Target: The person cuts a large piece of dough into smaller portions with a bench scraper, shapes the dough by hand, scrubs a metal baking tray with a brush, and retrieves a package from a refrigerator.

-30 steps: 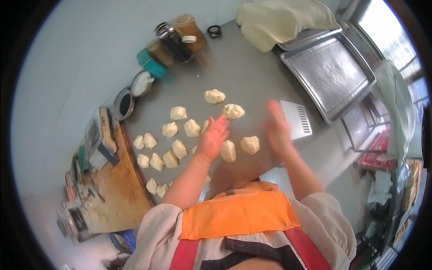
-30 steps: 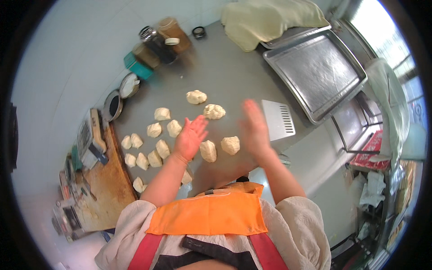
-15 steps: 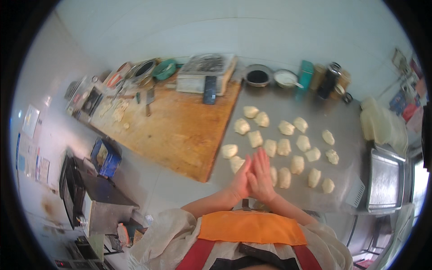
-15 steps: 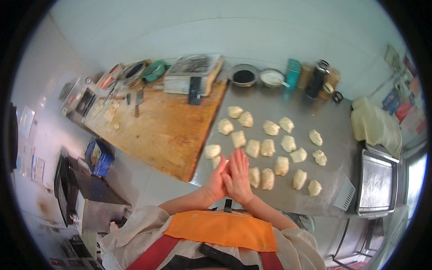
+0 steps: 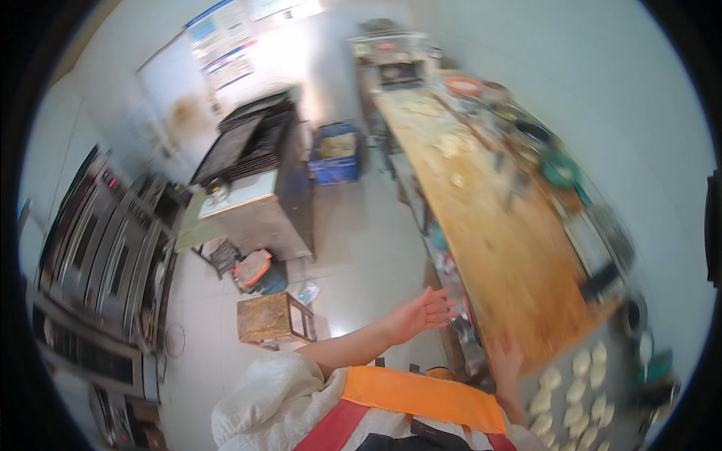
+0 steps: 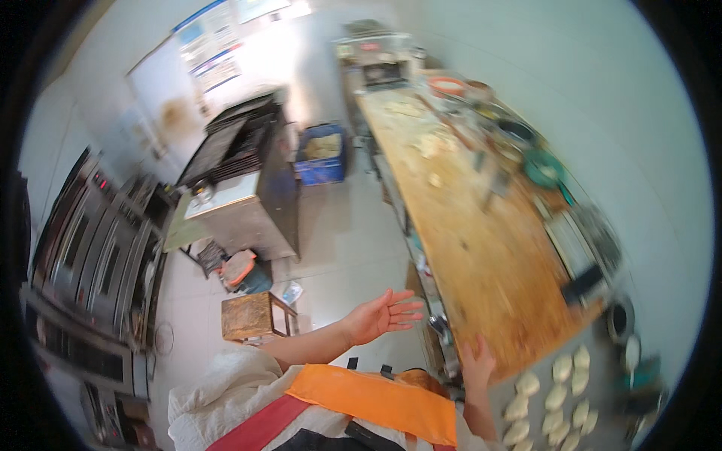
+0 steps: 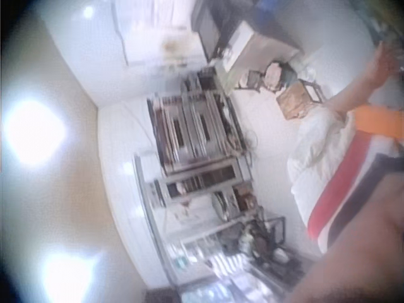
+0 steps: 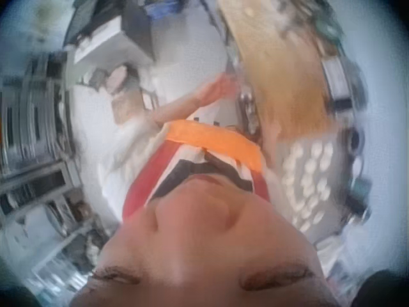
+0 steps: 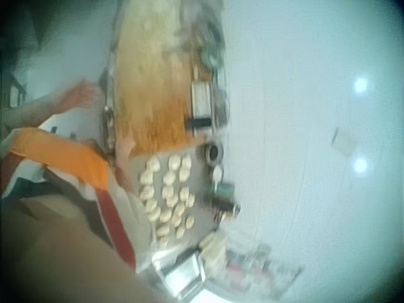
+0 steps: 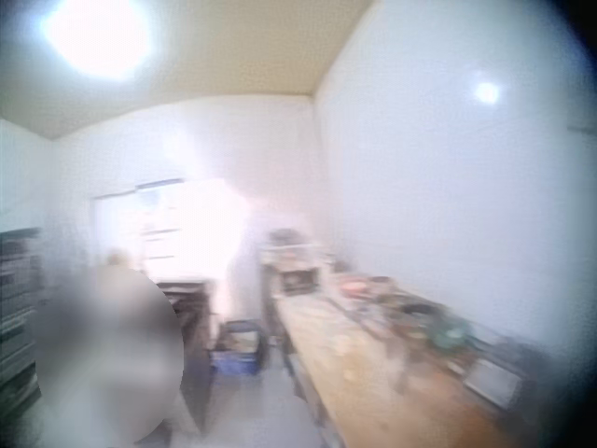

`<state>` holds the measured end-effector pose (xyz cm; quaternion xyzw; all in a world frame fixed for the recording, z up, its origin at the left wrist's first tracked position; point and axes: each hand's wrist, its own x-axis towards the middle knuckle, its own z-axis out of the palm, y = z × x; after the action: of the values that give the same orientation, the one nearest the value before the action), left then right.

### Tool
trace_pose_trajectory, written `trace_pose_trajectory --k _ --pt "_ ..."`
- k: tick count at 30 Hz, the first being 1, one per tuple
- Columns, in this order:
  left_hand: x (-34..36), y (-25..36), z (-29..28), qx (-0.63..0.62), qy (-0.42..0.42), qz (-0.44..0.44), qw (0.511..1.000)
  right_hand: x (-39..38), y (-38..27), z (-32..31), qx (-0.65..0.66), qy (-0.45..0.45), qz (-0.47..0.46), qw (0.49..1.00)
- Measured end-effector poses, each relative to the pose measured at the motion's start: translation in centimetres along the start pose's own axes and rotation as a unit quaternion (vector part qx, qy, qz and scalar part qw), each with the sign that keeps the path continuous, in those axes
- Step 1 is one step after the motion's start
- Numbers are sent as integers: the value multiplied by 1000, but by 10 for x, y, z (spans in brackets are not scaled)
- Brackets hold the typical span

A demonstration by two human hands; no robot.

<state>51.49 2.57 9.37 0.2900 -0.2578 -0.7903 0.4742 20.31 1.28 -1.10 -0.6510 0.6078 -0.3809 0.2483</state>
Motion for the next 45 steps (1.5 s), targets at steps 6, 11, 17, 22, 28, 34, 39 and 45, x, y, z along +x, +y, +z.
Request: trace_pose_trajectory --k 6,11,17,22,28,34,39,45 --pt "-10 40 -149 -57 280 -1 958 110 -33 73 94 -76 11 993" --pt "-47 89 -249 -54 443 5 895 231 -133 163 7 -129 -27 991" --pt "-97 165 -329 -110 550 135 817 348 -228 376 92 -315 -215 920" --pt "-146 208 -428 -209 615 229 725 354 -350 530 111 -465 -250 842" --pt "-176 343 -550 -168 571 322 737 350 -451 659 214 -613 -174 741" --pt "-167 511 -636 -216 616 427 625 425 -547 766 303 -652 -132 682" --pt "-151 587 -697 -271 595 503 566 477 -657 852 245 -249 -625 698" --pt "-164 561 -718 -298 695 460 466 466 -664 909 189 -368 -678 607"
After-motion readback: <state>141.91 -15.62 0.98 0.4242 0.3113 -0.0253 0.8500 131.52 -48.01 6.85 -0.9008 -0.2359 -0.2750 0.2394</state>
